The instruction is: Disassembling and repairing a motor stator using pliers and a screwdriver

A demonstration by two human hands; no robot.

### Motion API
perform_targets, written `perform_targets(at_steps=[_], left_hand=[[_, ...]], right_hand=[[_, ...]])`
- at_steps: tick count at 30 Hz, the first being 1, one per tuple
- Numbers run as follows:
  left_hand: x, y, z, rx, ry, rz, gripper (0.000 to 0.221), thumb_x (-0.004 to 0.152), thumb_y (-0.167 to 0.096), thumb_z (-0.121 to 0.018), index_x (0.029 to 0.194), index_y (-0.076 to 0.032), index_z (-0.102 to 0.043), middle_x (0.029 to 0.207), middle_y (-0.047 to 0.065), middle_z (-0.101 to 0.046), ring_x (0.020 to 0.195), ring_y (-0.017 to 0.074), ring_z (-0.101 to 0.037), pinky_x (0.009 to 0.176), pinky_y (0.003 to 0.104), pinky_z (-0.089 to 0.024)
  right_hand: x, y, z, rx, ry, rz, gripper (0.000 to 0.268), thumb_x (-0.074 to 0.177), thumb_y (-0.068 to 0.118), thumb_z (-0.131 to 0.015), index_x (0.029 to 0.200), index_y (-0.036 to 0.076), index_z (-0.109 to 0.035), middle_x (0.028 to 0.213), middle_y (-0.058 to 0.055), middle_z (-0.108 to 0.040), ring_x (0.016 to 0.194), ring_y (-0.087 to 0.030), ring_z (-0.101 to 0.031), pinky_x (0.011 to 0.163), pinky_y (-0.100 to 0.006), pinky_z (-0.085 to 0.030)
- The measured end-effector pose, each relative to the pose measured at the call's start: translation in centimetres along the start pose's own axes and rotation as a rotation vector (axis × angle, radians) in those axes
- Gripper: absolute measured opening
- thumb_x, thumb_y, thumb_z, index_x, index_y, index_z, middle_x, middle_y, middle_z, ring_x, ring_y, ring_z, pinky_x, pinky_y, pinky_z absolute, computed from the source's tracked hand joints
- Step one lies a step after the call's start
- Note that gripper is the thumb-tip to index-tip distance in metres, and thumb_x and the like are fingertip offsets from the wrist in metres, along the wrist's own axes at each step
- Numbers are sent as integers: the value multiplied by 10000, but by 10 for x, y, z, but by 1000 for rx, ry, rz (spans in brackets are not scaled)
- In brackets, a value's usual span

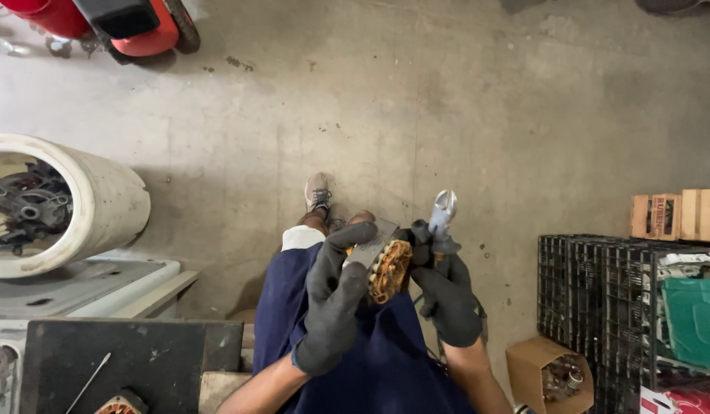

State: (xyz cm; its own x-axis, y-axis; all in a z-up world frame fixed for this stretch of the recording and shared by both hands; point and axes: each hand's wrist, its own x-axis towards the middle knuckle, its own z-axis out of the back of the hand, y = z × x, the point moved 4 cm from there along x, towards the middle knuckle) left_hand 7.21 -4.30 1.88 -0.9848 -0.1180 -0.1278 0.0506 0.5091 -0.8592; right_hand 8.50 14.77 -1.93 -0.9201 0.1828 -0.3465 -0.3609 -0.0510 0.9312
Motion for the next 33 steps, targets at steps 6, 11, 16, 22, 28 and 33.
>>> perform_targets(at_steps=[6,11,16,22,28,33], left_hand=[[13,-33,-3,100,-130,-29,414,1042,-405,-479,1094,-53,-692,1196,158,-740,1188,242,-685,1014,343,-509],[25,-36,-4,339,-150,-46,398,1045,-294,-395,1081,-32,-693,1123,119,-744,1084,207,-708,905,304,-538],[26,-21,-3,21,-244,75,428,1043,-330,-379,996,-52,-702,1112,206,-783,969,251,-754,783,313,-584],[28,-37,4,723,-111,-335,202,875,-98,-738,1041,-67,-627,1081,48,-725,898,188,-730,748,303,-568],[31,-44,4,595,-51,-359,168,922,-183,-645,1040,-64,-639,996,19,-687,871,164,-655,775,293,-508],[33,-50,10,524,85,-378,206,964,-256,-573,1021,-79,-661,949,12,-684,875,187,-627,802,324,-496]], right_hand=[[-8,-46,58,-204,141,-272,144,790,94,-624,914,64,-691,553,-47,-525,389,-139,-481,363,-300,-410],[-16,-102,88,329,684,-87,404,1000,18,-597,1399,-11,-540,1290,-183,-641,1155,-229,-622,845,-315,-463],[-33,-41,50,236,720,-4,542,948,139,-727,1436,-1,-536,1161,-155,-731,1096,-327,-693,968,-522,-561],[-35,-63,51,266,621,209,523,875,-141,-728,1344,16,-556,1539,-262,-467,1357,-397,-556,1111,-554,-509],[-44,25,-2,448,756,-37,219,908,-1,-683,1123,-8,-637,1051,-147,-683,1163,-426,-641,981,-562,-512],[-48,33,-10,706,941,28,309,1009,26,-601,1313,8,-547,1177,-204,-614,1139,-446,-552,950,-624,-435]])
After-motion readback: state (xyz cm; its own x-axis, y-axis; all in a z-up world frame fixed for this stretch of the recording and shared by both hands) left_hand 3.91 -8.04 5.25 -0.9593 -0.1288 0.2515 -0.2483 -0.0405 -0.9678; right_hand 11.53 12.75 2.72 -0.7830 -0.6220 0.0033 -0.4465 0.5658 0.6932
